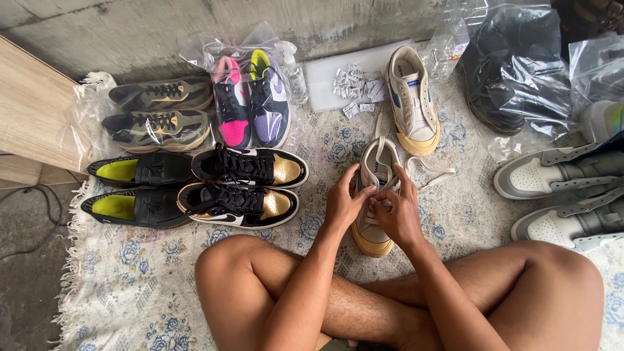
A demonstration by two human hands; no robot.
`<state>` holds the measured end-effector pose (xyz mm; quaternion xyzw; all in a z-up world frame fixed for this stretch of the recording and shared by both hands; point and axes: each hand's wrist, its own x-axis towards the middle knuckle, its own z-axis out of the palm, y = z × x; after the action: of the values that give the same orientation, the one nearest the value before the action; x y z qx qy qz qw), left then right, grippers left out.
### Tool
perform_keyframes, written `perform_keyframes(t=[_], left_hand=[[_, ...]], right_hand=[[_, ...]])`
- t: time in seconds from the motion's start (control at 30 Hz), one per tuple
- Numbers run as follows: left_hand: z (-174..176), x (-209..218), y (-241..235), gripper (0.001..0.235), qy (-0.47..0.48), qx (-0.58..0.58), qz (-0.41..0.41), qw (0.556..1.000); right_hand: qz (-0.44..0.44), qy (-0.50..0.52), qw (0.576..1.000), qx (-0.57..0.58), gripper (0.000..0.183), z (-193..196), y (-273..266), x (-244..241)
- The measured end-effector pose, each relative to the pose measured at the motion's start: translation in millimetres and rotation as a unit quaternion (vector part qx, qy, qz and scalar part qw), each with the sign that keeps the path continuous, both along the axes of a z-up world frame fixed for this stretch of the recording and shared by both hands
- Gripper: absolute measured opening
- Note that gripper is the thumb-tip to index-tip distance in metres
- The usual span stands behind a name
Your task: The person sits on a rug and laces a beige sneaker by hand. They thread the laces through the eyelets, pull them tight, and tie a knot.
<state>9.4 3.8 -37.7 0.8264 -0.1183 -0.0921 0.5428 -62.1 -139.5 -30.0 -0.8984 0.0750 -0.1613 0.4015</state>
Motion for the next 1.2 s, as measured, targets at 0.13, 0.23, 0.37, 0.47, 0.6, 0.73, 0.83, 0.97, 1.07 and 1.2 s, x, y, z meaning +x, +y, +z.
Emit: perform_keyframes(t=[0.13,0.23,0.37,0.47,0.6,0.73,0.83,0.97,1.07,1.2], left_hand=[[-9.6,2.0,-0.2,0.055,-0.002,0.042,0.03,0.999],[-3.4,-6.1,-2.3,0.035,0.003,0.102,0.04,0.994],[5.5,-18.0,-8.9,0.037,0.046,0.194,-0.008,0.98],[-5.5,-17.6,-12.0,0.037,0.067,0.209,-0.006,0.976],[-26.7,-17.0,-12.5,0.028,0.101,0.187,-0.008,0.977],[-14.4,-19.2,-14.6,0.02,0.135,0.156,-0.002,0.978],[-16.2,-19.5,-17.4,0.019,0.146,0.114,0.0,0.983],[-22.3,-19.8,-21.2,0.019,0.156,0.094,0.007,0.983],[-18.3,-21.4,-21.2,0.02,0.165,0.088,0.008,0.982],[-20.0,-21.5,-20.6,0.021,0.169,0.08,0.015,0.982]], right_hand=[[0.006,0.001,0.999,0.034,0.01,14.4,-4.7,-7.6],[-0.016,0.057,0.994,0.095,0.014,11.8,-15.4,-13.6],[-0.042,-0.03,0.995,0.081,0.022,10.8,-18.6,-12.0],[-0.058,-0.008,0.995,0.079,0.039,12.8,-9.0,-5.5],[-0.082,0.065,0.989,0.107,0.061,-7.7,-4.7,-2.0],[-0.045,0.106,0.992,0.057,0.058,34.7,0.2,-5.7],[-0.032,0.117,0.989,0.083,0.055,22.2,-6.6,-5.7],[-0.026,0.095,0.99,0.104,0.055,12.8,-16.3,-9.7],[-0.016,0.096,0.988,0.123,0.054,26.8,-16.8,-14.2],[-0.009,0.101,0.983,0.154,0.047,28.3,-18.6,-14.3]])
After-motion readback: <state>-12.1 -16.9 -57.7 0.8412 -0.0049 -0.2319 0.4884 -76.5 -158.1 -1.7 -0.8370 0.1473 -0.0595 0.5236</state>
